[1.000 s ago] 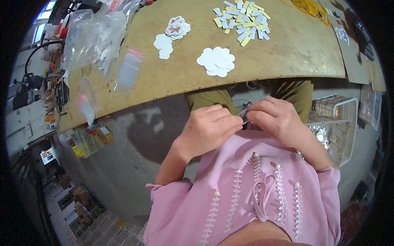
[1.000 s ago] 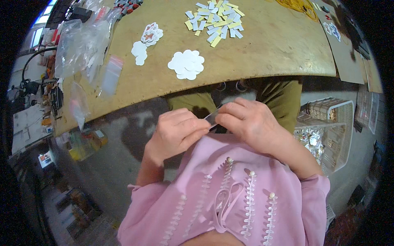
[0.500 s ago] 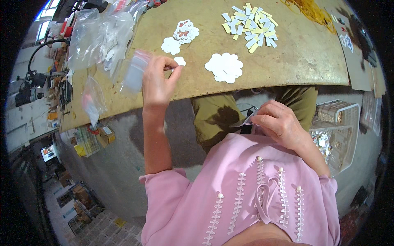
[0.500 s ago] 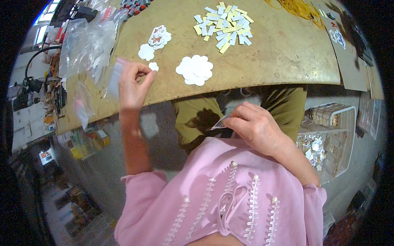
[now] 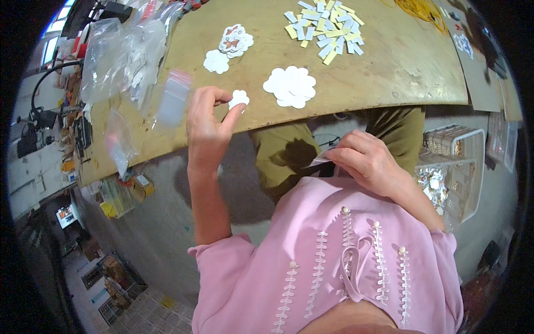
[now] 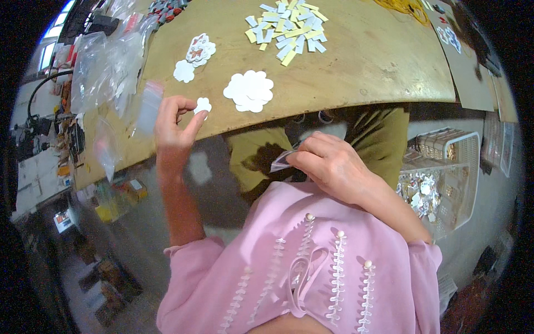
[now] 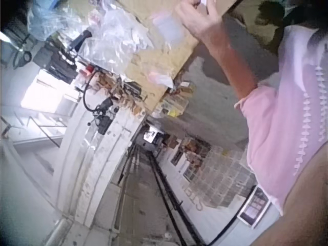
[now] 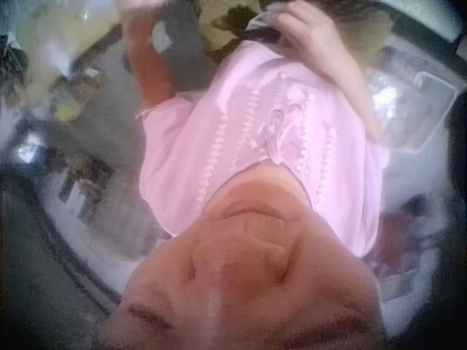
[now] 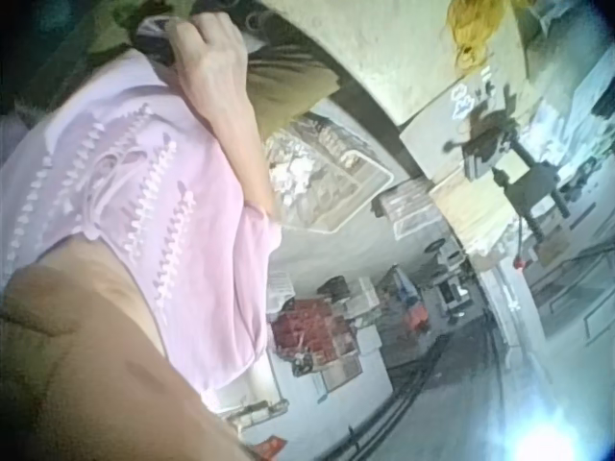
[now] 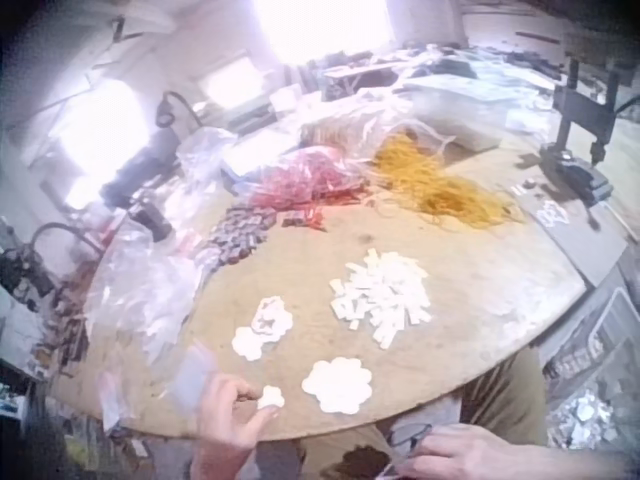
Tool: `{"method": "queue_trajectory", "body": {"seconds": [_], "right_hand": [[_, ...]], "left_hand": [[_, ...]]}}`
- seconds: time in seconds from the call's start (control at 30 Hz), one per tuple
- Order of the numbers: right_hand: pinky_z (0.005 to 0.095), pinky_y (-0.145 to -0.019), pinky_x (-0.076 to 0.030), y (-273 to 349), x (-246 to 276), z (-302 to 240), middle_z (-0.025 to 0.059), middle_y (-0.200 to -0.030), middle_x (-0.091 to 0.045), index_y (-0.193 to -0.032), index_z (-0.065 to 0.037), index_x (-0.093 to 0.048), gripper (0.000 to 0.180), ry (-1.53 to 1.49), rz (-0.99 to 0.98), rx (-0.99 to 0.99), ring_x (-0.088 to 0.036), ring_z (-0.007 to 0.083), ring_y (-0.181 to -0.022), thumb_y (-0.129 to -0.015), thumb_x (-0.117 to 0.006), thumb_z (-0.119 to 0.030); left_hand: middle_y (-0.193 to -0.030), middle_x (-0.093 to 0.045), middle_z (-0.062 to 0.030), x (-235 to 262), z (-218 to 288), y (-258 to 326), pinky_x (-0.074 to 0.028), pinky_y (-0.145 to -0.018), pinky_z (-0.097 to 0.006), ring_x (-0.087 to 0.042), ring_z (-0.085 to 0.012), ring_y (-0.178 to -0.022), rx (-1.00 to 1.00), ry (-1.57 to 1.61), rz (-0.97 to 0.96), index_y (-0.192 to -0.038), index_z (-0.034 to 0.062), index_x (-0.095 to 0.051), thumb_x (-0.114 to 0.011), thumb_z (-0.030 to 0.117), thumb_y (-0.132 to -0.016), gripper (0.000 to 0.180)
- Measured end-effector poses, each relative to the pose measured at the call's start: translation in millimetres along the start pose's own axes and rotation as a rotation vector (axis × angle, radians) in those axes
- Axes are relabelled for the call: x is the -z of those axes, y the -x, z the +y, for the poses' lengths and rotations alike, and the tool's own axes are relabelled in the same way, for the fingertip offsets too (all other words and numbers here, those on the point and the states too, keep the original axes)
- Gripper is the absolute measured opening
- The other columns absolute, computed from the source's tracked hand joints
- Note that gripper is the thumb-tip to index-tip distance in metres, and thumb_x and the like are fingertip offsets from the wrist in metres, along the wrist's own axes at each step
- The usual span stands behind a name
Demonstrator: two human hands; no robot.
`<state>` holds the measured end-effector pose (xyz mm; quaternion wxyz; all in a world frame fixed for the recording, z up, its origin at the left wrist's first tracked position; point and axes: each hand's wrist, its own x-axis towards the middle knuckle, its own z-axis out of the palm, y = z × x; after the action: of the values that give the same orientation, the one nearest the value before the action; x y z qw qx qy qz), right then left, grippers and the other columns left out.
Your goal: The person assembles small craft kits by placing white cloud-shaped cutouts and yellow rubber bands into clear plastic bags. They repeatedly pick up items from the table, insert them into bags, and set the filled bags aside.
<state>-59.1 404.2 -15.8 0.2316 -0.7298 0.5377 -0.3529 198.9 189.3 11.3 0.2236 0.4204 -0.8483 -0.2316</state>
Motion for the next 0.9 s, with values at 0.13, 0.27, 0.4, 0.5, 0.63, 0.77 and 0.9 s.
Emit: {"method": "queue_trajectory", "body": {"seconds": [0.13, 0.27, 0.4, 0.5, 0.63, 0.77, 0.9], "right_hand": [[0.0407, -0.072, -0.053, 1, -1, 2, 0.0091, -0.089, -0.063, -0.106, -0.005, -0.071, 0.031, 0.014, 0.025, -0.012, -0.064, 0.0299, -0.084, -0.075, -0.075, 0.001], [0.0407, -0.071, -0.052, -5, 4, 3, 0.0094, -0.089, -0.062, -0.106, -0.004, -0.071, 0.031, 0.06, 0.067, 0.031, -0.063, 0.0302, -0.083, -0.076, -0.075, 0.001], [0.0395, -0.076, -0.054, -10, 1, 2, 0.0077, -0.092, -0.063, -0.101, -0.005, -0.069, 0.027, 0.101, 0.104, 0.028, -0.063, 0.0289, -0.088, -0.074, -0.072, -0.002], [0.0397, -0.08, -0.053, -12, -1, -1, 0.008, -0.098, -0.064, -0.101, -0.006, -0.068, 0.025, 0.131, 0.112, 0.06, -0.063, 0.029, -0.096, -0.077, -0.071, -0.008], [0.0436, -0.086, -0.057, -17, 1, -8, 0.0134, -0.111, -0.067, -0.101, -0.002, -0.07, 0.027, 0.197, 0.106, 0.124, -0.068, 0.0336, -0.105, -0.076, -0.071, -0.012], [0.0453, -0.089, -0.057, -20, 1, -15, 0.0161, -0.117, -0.065, -0.1, 0.0, -0.07, 0.025, 0.176, 0.093, 0.15, -0.067, 0.035, -0.109, -0.077, -0.073, -0.012], [0.0434, -0.093, -0.055, -16, -1, -14, 0.0153, -0.119, -0.065, -0.1, -0.001, -0.067, 0.024, 0.153, 0.109, 0.142, -0.064, 0.0333, -0.114, -0.08, -0.07, -0.013]], "left_hand": [[-0.116, -0.069, -0.013, -10, 6, 12, -0.053, -0.091, -0.042, -0.064, -0.0315, -0.105, -0.203, -0.201, 0.105, -0.118, 0.0022, -0.071, -0.088, 0.011, -0.081, 0.042], [-0.123, -0.07, -0.0095, -14, 17, 29, -0.054, -0.093, -0.041, -0.065, -0.0302, -0.108, -0.293, -0.3, 0.064, -0.124, 0.0084, -0.073, -0.089, 0.009, -0.079, 0.048], [-0.117, -0.073, -0.0056, -30, 1, 45, -0.056, -0.087, -0.039, -0.068, -0.0288, -0.099, -0.413, -0.167, 0.2, -0.116, 0.014, -0.077, -0.087, 0.004, -0.08, 0.038], [-0.098, -0.076, -0.0055, -27, 10, 44, -0.056, -0.074, -0.035, -0.069, -0.0248, -0.082, -0.382, -0.11, 0.273, -0.105, 0.0102, -0.078, -0.084, -0.001, -0.083, 0.025], [-0.083, -0.073, -0.0075, -25, 58, 61, -0.05, -0.06, -0.029, -0.066, -0.0182, -0.069, -0.078, 0.192, 0.21, -0.094, 0.0053, -0.075, -0.083, -0.006, -0.082, 0.019], [-0.083, -0.072, -0.0074, -46, 92, 59, -0.052, -0.059, -0.031, -0.066, -0.0203, -0.066, -0.331, 0.293, 0.162, -0.092, 0.0054, -0.075, -0.087, -0.005, -0.079, 0.021], [-0.091, -0.07, -0.006, -53, 85, 61, -0.055, -0.064, -0.033, -0.068, -0.0221, -0.074, -0.421, 0.237, 0.095, -0.105, 0.0038, -0.078, -0.087, -0.005, -0.074, 0.033]]}}
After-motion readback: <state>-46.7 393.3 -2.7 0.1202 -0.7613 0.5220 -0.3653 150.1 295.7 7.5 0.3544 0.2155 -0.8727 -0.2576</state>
